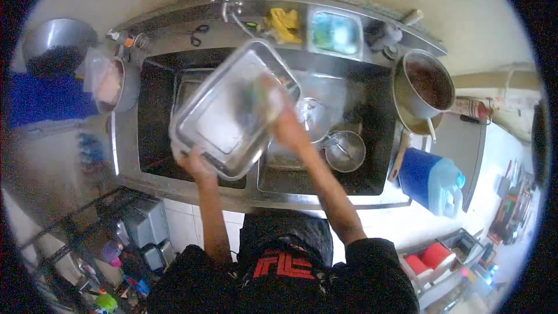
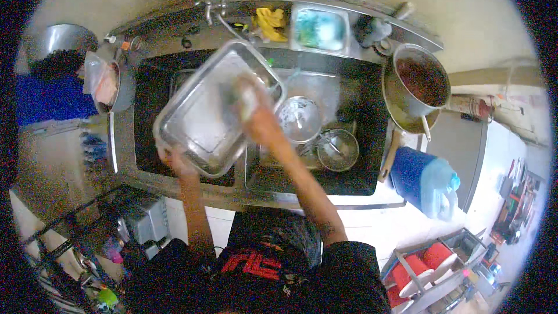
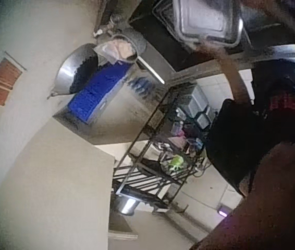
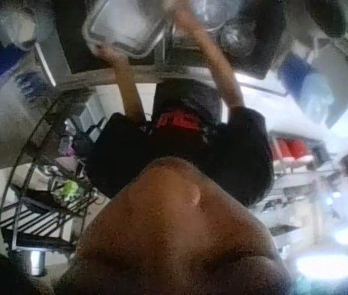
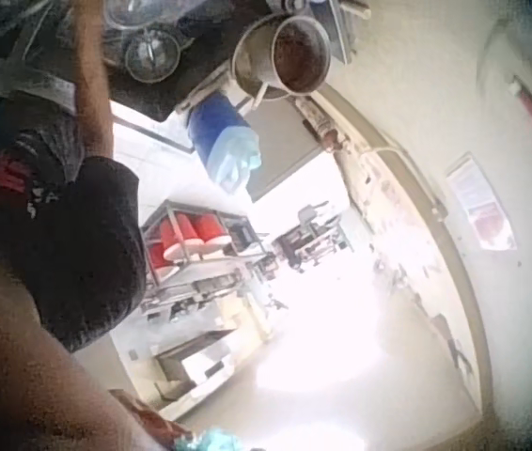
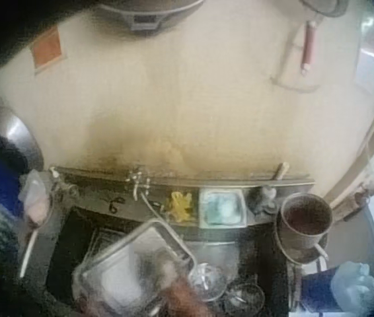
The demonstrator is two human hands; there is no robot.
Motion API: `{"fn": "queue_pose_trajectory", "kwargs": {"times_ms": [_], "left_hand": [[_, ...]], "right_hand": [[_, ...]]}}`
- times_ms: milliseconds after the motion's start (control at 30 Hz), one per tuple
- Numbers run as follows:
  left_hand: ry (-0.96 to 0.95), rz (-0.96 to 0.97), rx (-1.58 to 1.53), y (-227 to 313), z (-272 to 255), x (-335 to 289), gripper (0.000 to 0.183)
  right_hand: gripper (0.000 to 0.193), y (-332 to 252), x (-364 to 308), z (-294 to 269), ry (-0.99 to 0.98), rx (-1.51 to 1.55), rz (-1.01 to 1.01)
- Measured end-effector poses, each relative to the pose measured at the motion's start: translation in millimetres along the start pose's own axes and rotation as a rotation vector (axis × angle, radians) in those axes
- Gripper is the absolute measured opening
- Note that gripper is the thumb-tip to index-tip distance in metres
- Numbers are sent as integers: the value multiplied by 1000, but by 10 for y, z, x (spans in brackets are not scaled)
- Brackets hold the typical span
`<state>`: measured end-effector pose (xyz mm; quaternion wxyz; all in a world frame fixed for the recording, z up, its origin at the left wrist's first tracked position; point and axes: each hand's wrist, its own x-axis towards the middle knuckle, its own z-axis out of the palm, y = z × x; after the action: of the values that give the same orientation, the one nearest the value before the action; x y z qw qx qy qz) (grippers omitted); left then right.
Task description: The person washes a plate, a whisk, a bowl, and several metal trays using a sponge and soap in a commercial sink. The person scrubs each item individually and then rinses them under running water before placing them aside.
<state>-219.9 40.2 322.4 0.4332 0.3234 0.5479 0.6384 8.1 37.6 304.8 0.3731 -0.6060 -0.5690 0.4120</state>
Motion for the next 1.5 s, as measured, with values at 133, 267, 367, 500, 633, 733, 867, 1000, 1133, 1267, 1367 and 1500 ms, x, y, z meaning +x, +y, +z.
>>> {"fn": "queue_pose_trajectory", "kwargs": {"times_ms": [133, 267, 367, 500, 633, 733, 867, 1000, 1133, 1267, 1367, 1500], "left_hand": [[-82, 25, 184, -60, 230, -493, 63], [-233, 149, 127, -34, 582, -1110, 65], [-294, 375, 227, 41, 469, -1218, 64], [-144, 280, 362, -118, 147, -1284, 60], [-69, 281, 288, -28, 165, -1386, 53], [-72, 421, 508, 235, 215, -1455, 51], [-152, 337, 483, 69, -115, -1459, 55], [-79, 198, 435, -185, -161, -1450, 58], [-73, 273, 448, -138, -324, -1354, 56], [-34, 196, 506, -236, -344, -1305, 51], [-82, 234, 593, -247, -129, -1360, 47], [-93, 276, 315, -288, -274, -1293, 42]], "right_hand": [[71, 5, -655, 443, -145, -575, -338], [67, 1062, -531, 91, -322, -315, 237], [57, 461, -875, 301, -435, -260, 359], [34, 542, -1062, 654, 53, -421, -74], [26, 760, -1201, 904, -47, -475, -74], [12, 644, -1320, 1178, -49, -501, -49], [12, 1134, -1145, 1284, 57, -317, 6], [18, 1424, -886, 1243, 359, -275, 256], [21, 845, -1510, 1788, 329, -165, 146], [15, 1424, -1029, 1634, 341, -548, 240], [12, 1751, -720, 1426, 456, -470, 450], [30, 922, -1180, 1826, 475, 332, 368]]}}
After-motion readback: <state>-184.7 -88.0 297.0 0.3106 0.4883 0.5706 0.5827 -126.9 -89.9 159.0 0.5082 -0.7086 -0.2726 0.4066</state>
